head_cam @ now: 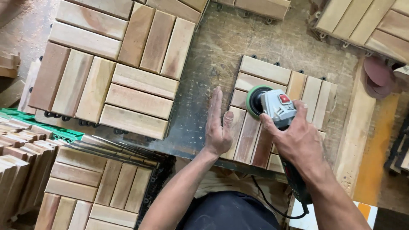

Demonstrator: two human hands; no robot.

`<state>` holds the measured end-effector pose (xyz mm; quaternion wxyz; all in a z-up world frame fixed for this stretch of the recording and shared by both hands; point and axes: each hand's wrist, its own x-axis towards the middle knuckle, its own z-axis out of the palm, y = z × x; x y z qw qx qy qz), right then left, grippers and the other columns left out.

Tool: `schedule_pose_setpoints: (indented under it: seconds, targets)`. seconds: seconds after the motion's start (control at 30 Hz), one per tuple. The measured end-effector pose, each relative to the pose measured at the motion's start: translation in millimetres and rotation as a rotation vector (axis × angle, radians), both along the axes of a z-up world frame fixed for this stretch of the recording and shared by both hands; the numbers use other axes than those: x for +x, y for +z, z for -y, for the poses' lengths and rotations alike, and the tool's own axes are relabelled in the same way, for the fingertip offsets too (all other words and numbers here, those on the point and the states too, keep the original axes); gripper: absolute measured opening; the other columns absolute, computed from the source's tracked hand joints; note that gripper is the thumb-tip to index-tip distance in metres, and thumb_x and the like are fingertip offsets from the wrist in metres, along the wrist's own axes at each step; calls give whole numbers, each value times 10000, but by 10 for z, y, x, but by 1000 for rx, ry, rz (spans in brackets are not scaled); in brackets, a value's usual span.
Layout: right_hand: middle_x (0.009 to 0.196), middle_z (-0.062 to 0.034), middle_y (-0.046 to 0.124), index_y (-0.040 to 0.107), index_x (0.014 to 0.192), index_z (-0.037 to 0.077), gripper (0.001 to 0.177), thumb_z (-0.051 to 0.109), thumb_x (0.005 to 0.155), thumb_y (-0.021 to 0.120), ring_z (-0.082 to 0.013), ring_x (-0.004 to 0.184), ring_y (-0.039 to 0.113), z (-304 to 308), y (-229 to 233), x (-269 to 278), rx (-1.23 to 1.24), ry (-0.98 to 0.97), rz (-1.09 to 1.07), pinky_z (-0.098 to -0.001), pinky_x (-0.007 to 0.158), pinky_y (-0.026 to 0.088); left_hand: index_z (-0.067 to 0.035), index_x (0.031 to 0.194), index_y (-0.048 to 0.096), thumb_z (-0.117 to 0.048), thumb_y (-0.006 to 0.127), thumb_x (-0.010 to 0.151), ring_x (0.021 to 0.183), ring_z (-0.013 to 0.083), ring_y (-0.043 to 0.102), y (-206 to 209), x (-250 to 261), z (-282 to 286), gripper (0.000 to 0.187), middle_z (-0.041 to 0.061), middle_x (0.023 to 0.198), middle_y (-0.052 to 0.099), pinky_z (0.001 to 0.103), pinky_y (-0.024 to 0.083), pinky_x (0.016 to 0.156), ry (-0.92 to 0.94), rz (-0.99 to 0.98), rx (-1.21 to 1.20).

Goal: The person uses a handheld orbital sander to smooth the surface of a wooden block composed of smaller rectangular pieces arranged in a geometric pattern. The person holds the block steady with their left hand while operating the sander with their right hand, moving it across the surface.

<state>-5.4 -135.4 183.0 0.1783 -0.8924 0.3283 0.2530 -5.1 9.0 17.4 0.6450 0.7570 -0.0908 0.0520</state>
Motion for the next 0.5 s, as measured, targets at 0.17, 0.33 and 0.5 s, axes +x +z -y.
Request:
schedule_pose_setpoints:
  seconds: [0.17, 0.33, 0.5]
  targets:
    - [1069, -349, 694, 338, 1505, 112, 838, 646, 909, 587, -525, 1024, 690, -131, -114, 13, 23, 92, 177, -620, 894, 535, -66, 1619, 279, -388, 359, 1125, 1597, 331, 236, -111, 11, 33, 595, 170, 1689, 289, 476, 187, 1331, 67, 72, -35]
    - [1023, -402, 699, 380, 1476, 94, 804, 638, 939, 627, -549, 1053, 692, -5, -155, -18, 49, 98, 282, -652, 981, 482, -48, 1601, 352, -357, 441, 1100, 1545, 368, 306, -129, 37, 52, 596, 187, 1646, 372, 494, 183, 1298, 92, 102, -41]
    - [1062, -435, 677, 368, 1483, 136, 846, 677, 889, 634, -584, 1089, 655, 336, -183, -136, -58, -36, 213, -642, 958, 486, -61, 1576, 405, -345, 494, 1088, 1528, 359, 350, -133, 36, 57, 571, 183, 1624, 413, 495, 198, 1285, 78, 110, 11]
